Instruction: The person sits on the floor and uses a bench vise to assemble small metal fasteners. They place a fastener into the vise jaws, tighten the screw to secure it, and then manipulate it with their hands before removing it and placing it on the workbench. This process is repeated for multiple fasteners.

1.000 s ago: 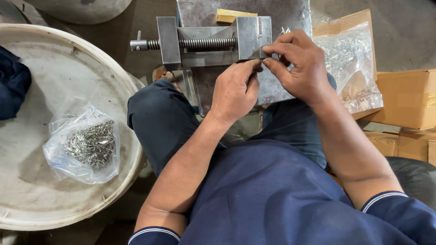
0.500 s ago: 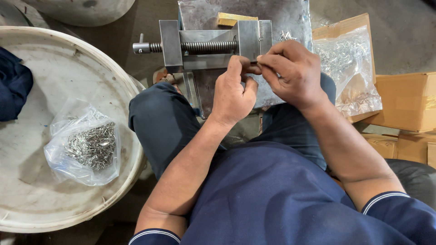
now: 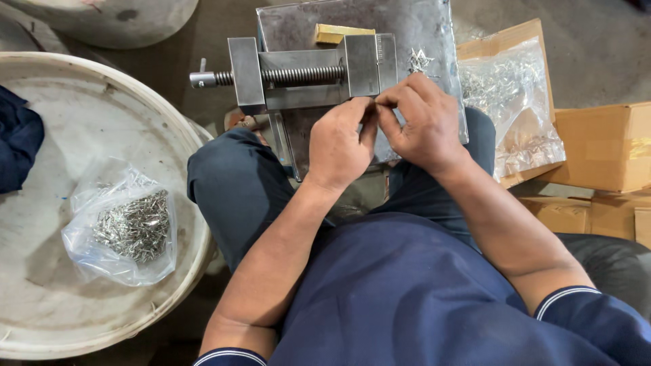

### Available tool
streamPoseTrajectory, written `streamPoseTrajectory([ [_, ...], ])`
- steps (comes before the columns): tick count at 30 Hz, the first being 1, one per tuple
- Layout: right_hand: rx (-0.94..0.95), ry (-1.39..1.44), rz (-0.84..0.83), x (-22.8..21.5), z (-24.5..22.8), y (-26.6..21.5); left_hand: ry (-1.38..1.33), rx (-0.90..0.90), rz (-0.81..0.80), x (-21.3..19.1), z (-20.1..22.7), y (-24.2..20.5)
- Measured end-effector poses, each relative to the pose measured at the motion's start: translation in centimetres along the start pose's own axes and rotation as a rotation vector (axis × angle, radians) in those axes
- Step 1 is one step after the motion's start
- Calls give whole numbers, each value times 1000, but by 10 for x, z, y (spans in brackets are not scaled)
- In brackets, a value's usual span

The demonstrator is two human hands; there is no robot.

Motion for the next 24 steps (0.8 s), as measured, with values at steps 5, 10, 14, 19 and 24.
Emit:
streamPoseTrajectory([
  [5, 205, 331, 109, -3, 27, -24, -33, -110, -32, 1, -9, -4],
  [10, 310, 381, 112, 6, 34, -54, 179, -250, -181, 0, -19, -1],
  [14, 345, 292, 38, 17, 34, -63, 348, -350, -273, -5, -30, -2],
  [19, 278, 138, -53, 22, 28, -48, 344, -378, -293, -10, -35, 6],
  [24, 220, 1, -99, 29, 23, -37, 409, -384, -380, -4, -35, 5],
])
Point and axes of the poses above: each hand's wrist, its own y-axis towards the middle knuckle, its own x-axis out of the palm, z = x × y, the point moved 5 cm from there along y, towards the middle knuckle, and after that the axes turned 12 degrees about y, right-handed, at the moved point
